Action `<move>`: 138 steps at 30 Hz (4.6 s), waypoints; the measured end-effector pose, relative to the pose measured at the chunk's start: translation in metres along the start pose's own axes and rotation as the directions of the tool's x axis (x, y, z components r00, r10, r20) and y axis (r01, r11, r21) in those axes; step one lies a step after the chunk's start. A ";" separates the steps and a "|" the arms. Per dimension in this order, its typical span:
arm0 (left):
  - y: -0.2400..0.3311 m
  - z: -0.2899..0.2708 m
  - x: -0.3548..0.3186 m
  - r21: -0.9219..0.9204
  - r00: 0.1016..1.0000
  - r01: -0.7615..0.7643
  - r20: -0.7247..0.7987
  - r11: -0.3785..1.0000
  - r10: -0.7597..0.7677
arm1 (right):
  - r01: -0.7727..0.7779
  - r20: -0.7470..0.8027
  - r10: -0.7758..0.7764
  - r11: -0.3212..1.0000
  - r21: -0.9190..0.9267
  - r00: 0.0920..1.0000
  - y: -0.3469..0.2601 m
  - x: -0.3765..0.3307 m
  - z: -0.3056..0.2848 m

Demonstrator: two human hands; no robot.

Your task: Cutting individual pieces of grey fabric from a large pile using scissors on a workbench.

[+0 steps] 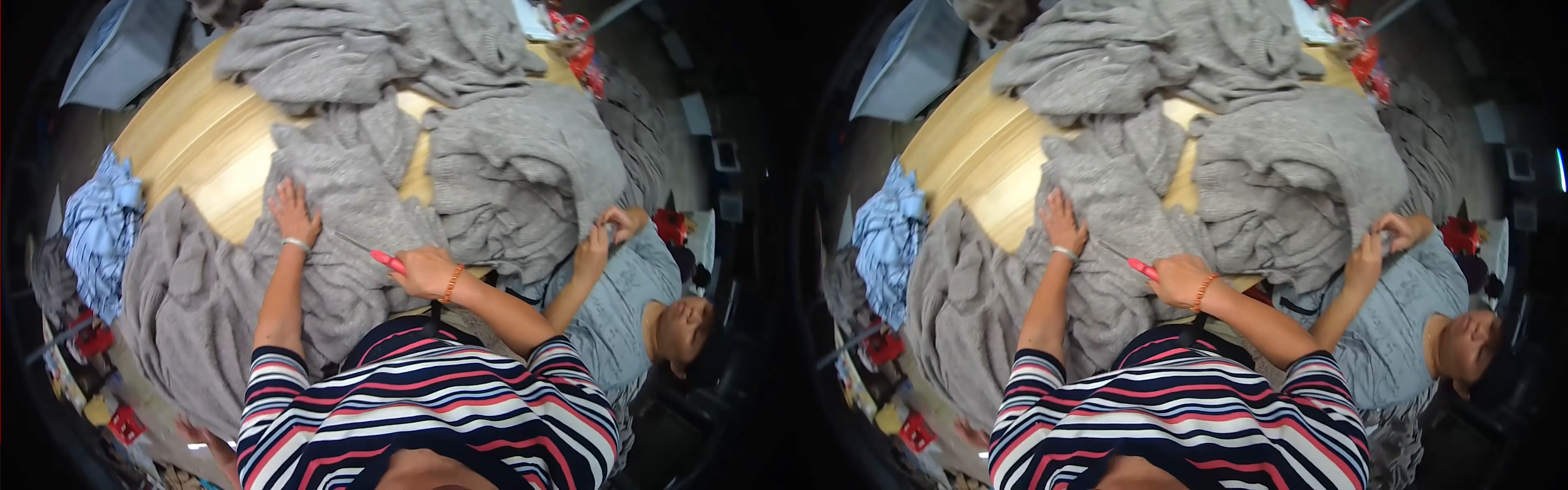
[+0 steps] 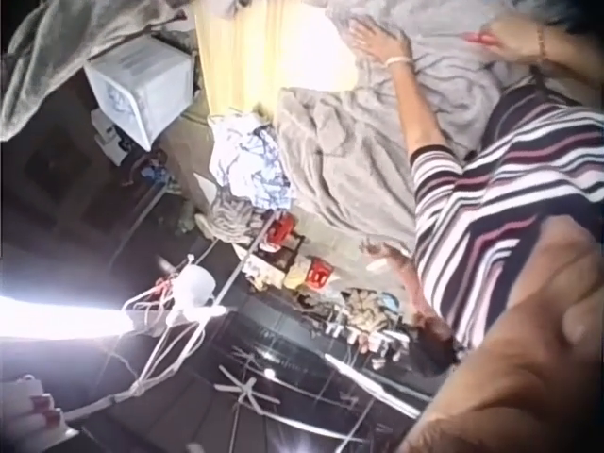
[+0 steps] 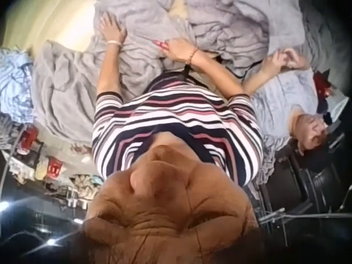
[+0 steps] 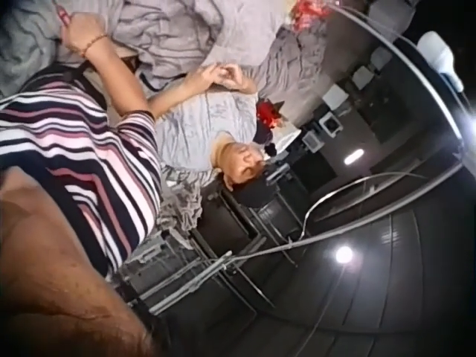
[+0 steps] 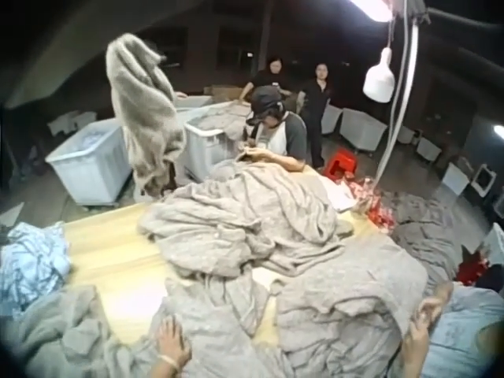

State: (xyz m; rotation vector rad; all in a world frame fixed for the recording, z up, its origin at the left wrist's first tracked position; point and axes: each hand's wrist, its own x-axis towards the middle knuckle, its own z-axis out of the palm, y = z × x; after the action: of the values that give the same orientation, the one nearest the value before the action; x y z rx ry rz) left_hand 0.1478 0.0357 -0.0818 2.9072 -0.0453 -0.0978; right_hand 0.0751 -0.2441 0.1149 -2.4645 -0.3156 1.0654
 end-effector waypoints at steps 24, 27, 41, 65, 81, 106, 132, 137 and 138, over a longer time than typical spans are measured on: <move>-0.005 -0.017 -0.027 -0.310 0.984 0.142 0.149 0.940 -0.099 | 0.128 -0.141 -0.134 0.991 -0.050 0.981 -0.014 -0.037 0.021; -0.016 -0.017 -0.042 -0.425 0.997 0.056 -0.031 0.904 -0.076 | 0.108 -0.119 -0.110 0.994 -0.019 0.987 -0.008 -0.052 0.023; -0.078 -0.129 -0.065 -0.120 0.961 0.236 0.175 0.964 -0.214 | 0.045 -0.085 -0.050 0.997 -0.059 0.995 0.012 -0.094 0.038; -0.042 -0.113 -0.022 -0.149 0.975 -0.126 0.165 0.981 0.150 | -0.056 -0.227 0.036 0.995 -0.083 0.973 0.021 -0.122 0.087; -0.051 -0.291 -0.045 -0.662 0.974 -0.221 -0.115 0.716 0.194 | 0.031 -0.214 -0.022 0.999 0.036 0.977 0.056 -0.124 0.082; 0.498 -0.344 0.071 -0.694 0.620 -0.690 -0.713 -0.204 0.327 | -0.171 -0.217 0.233 0.948 0.270 0.948 0.163 -0.169 0.104; -0.058 -0.032 0.059 0.009 0.847 0.530 -0.061 0.848 -0.528 | -0.164 -0.067 0.175 0.976 0.141 0.982 0.139 -0.139 0.056; -0.022 0.009 0.011 -0.796 0.983 0.077 -0.039 0.600 -0.179 | -0.060 -0.103 0.072 0.992 0.115 0.992 0.120 -0.122 0.051; 0.002 0.014 -0.015 -0.794 0.981 0.174 0.090 0.583 -0.171 | -0.050 -0.099 0.059 0.995 0.089 0.993 0.117 -0.117 0.047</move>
State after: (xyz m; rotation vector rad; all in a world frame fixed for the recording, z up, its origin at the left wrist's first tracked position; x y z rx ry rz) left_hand 0.1323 0.0311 -0.0940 1.9773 0.2308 -0.1182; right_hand -0.0342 -0.3764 0.1048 -2.4518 -0.1679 0.9504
